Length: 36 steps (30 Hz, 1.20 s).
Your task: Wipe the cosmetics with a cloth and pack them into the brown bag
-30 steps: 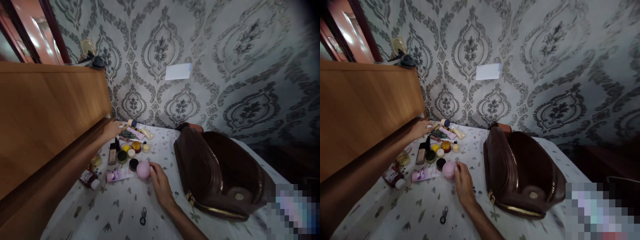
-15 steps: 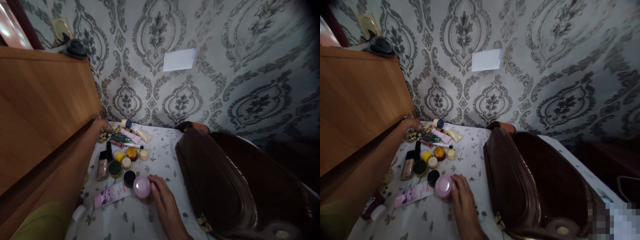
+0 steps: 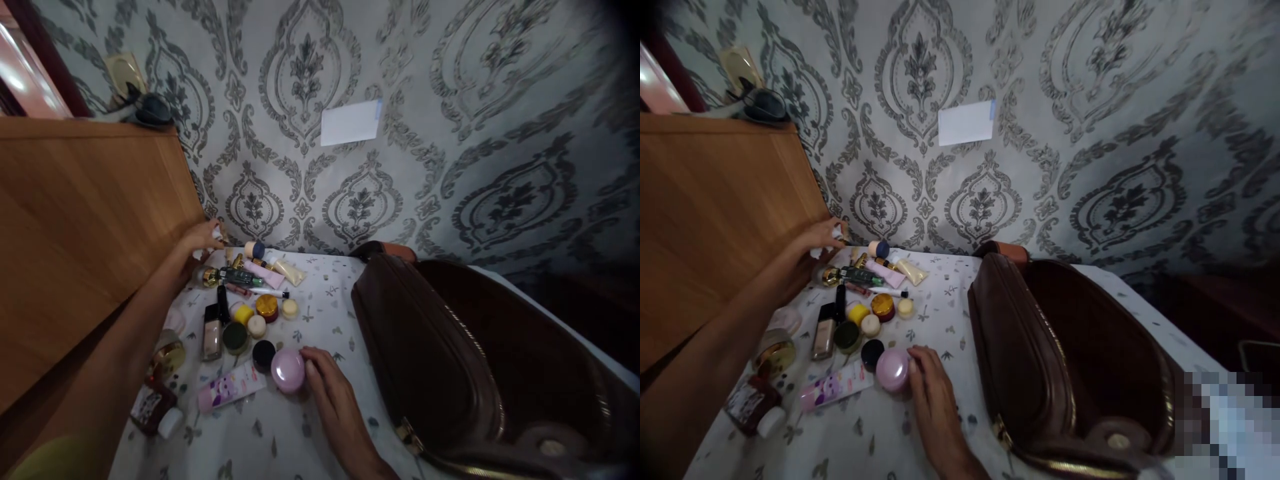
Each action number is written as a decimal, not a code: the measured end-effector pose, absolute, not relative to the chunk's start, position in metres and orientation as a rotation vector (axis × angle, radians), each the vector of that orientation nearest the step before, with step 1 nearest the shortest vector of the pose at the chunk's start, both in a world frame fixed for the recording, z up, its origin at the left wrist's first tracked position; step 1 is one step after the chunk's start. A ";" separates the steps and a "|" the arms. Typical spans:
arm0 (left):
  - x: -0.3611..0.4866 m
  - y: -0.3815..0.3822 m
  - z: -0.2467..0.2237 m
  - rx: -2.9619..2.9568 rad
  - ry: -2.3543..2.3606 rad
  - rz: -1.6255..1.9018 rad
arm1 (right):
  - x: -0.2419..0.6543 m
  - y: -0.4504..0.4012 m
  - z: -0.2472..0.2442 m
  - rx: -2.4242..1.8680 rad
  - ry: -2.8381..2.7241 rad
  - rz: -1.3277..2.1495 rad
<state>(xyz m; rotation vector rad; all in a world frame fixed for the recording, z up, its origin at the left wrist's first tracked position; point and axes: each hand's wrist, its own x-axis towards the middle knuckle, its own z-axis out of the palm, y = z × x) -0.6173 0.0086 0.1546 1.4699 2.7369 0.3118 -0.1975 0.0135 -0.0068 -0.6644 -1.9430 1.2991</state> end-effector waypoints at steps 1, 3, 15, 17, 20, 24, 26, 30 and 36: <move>-0.606 0.004 0.163 1.535 2.691 0.372 | -0.198 0.014 -0.007 -0.660 -1.940 1.304; -0.576 -0.006 0.176 1.658 2.563 0.473 | -0.198 0.013 -0.006 -0.652 -1.903 1.319; -0.322 -0.080 0.134 1.773 1.728 0.844 | -0.167 -0.012 0.043 -0.298 -1.648 1.625; -0.299 -0.084 0.120 1.712 1.688 0.879 | -0.148 -0.013 0.035 -0.345 -1.634 1.629; -0.279 -0.087 0.102 1.675 1.601 0.872 | -0.125 -0.015 0.018 -0.439 -1.646 1.590; -0.272 -0.086 0.079 1.543 1.548 1.067 | -0.114 -0.016 0.012 -0.494 -1.552 1.694; -0.271 -0.084 0.066 1.301 1.533 1.341 | -0.114 -0.014 0.016 -0.486 -1.466 1.789; -0.268 -0.079 0.044 0.888 1.481 1.763 | -0.114 -0.010 0.018 -0.467 -1.463 1.861; -0.260 -0.083 0.043 0.939 1.539 1.880 | -0.116 -0.008 0.006 -0.479 -1.578 1.814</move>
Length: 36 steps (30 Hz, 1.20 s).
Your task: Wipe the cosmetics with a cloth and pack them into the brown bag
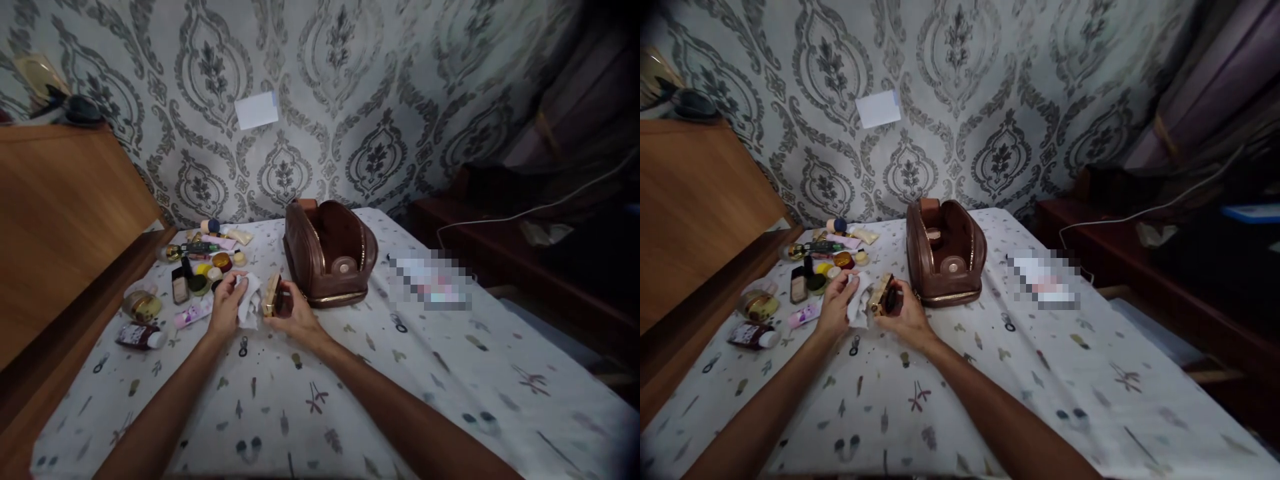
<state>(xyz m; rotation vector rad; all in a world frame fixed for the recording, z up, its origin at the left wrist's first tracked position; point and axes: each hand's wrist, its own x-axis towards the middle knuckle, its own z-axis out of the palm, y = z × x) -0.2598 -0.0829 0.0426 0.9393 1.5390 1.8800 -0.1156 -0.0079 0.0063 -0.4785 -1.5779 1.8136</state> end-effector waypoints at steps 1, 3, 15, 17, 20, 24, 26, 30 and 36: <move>-0.257 -0.085 0.044 0.974 1.554 1.893 | -0.116 -0.008 0.004 -0.485 -1.602 1.777; -0.252 -0.088 0.047 1.152 1.601 1.884 | -0.117 -0.007 0.000 -0.498 -1.647 1.706; -0.246 -0.092 0.049 1.569 1.581 1.539 | -0.111 -0.009 -0.003 -0.280 -2.030 1.168; -0.246 -0.090 0.048 1.389 1.571 1.615 | -0.111 -0.011 -0.002 -0.225 -2.071 1.160; -0.245 -0.087 0.046 1.050 1.411 1.736 | -0.110 -0.012 0.000 -0.177 -2.105 1.172; -0.242 -0.082 0.045 0.806 1.288 1.830 | -0.109 -0.014 0.005 -0.114 -2.111 1.179; -0.240 -0.081 0.045 0.773 1.274 1.835 | -0.109 -0.015 0.006 -0.118 -2.112 1.181; -0.239 -0.082 0.045 0.804 1.294 1.872 | -0.111 -0.014 0.001 -0.175 -2.077 1.219; -0.243 -0.085 0.042 0.985 1.331 1.868 | -0.113 -0.011 -0.005 -0.262 -2.012 1.331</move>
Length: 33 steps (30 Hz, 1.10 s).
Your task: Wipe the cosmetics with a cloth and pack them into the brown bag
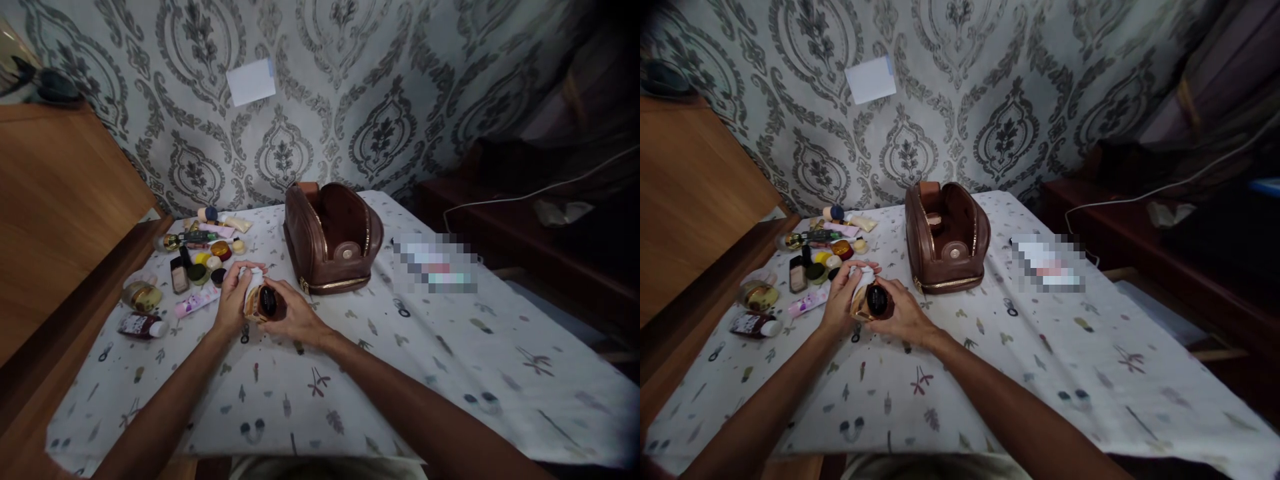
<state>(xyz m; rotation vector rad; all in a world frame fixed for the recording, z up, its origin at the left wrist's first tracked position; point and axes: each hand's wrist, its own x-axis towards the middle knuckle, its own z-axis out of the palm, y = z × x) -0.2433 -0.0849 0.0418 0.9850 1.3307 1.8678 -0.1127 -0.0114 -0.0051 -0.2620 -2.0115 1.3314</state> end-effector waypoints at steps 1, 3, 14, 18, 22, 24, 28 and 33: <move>-0.244 -0.085 0.041 1.023 1.343 1.868 | -0.112 -0.012 -0.004 -0.281 -2.005 1.355; -0.247 -0.086 0.040 1.106 1.396 1.863 | -0.111 -0.012 0.000 -0.322 -1.996 1.394; -0.244 -0.094 0.053 1.541 1.637 1.759 | -0.111 -0.012 0.007 -0.517 -1.889 1.354; -0.243 -0.098 0.055 1.712 1.564 1.628 | -0.113 -0.012 0.007 -0.570 -1.824 1.383; -0.246 -0.097 0.054 1.754 1.668 1.520 | -0.113 -0.011 0.003 -0.554 -1.779 1.472; -0.250 -0.096 0.053 1.672 1.719 1.568 | -0.111 -0.012 0.005 -0.523 -1.747 1.516; -0.257 -0.091 0.052 1.357 1.656 1.782 | -0.109 -0.018 0.013 -0.489 -1.499 1.831; -0.258 -0.087 0.047 1.179 1.632 1.929 | -0.110 -0.020 0.024 -0.495 -0.978 2.339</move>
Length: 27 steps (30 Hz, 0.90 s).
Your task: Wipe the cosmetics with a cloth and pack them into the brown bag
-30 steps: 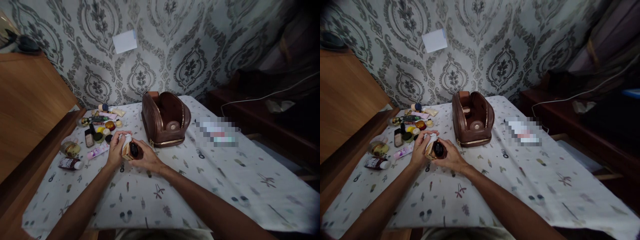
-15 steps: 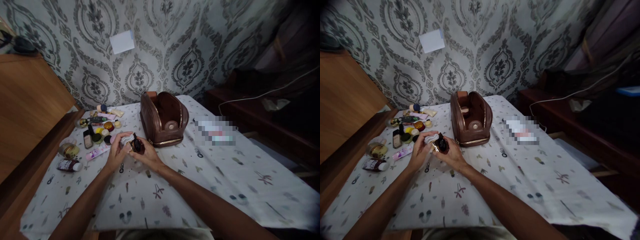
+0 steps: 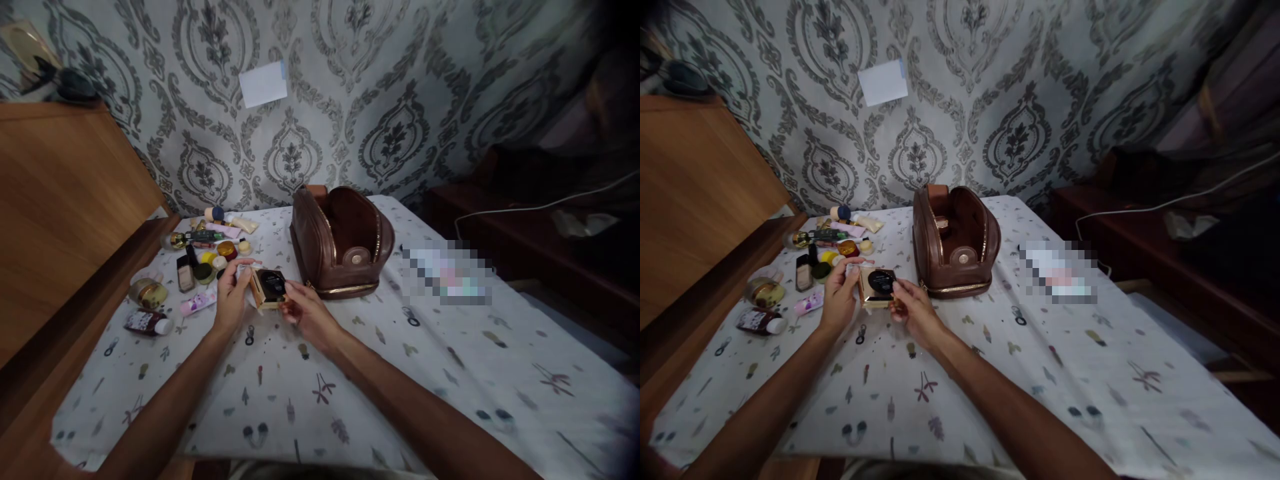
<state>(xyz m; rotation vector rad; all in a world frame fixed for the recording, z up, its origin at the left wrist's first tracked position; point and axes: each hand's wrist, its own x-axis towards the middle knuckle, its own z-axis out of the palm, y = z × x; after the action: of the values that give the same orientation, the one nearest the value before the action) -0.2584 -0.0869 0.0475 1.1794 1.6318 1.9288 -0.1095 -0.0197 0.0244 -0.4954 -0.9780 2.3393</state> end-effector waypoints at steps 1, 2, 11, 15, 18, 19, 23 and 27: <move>-0.258 -0.087 0.047 1.176 1.650 1.931 | -0.109 -0.019 0.026 -0.508 -0.911 2.406; -0.258 -0.086 0.046 1.176 1.666 1.929 | -0.109 -0.019 0.027 -0.518 -0.852 2.463; -0.256 -0.093 0.041 1.353 1.569 1.796 | -0.111 -0.017 0.019 -0.511 -0.656 2.528; -0.257 -0.094 0.039 1.462 1.514 1.660 | -0.110 -0.016 0.019 -0.463 -0.665 2.495; -0.258 -0.093 0.041 1.446 1.513 1.615 | -0.107 -0.016 0.024 -0.434 -0.747 2.513; -0.257 -0.092 0.042 1.443 1.508 1.624 | -0.106 -0.016 0.025 -0.431 -0.776 2.510; -0.255 -0.090 0.049 1.452 1.585 1.716 | -0.107 -0.014 0.025 -0.435 -0.837 2.484; -0.254 -0.089 0.050 1.371 1.694 1.801 | -0.110 -0.011 0.018 -0.473 -0.707 2.508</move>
<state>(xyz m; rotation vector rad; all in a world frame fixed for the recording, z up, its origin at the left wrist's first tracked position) -0.2537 -0.0892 0.0504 1.3715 1.6945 1.8011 -0.1102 -0.0113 0.0183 -0.4725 -0.7069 2.5077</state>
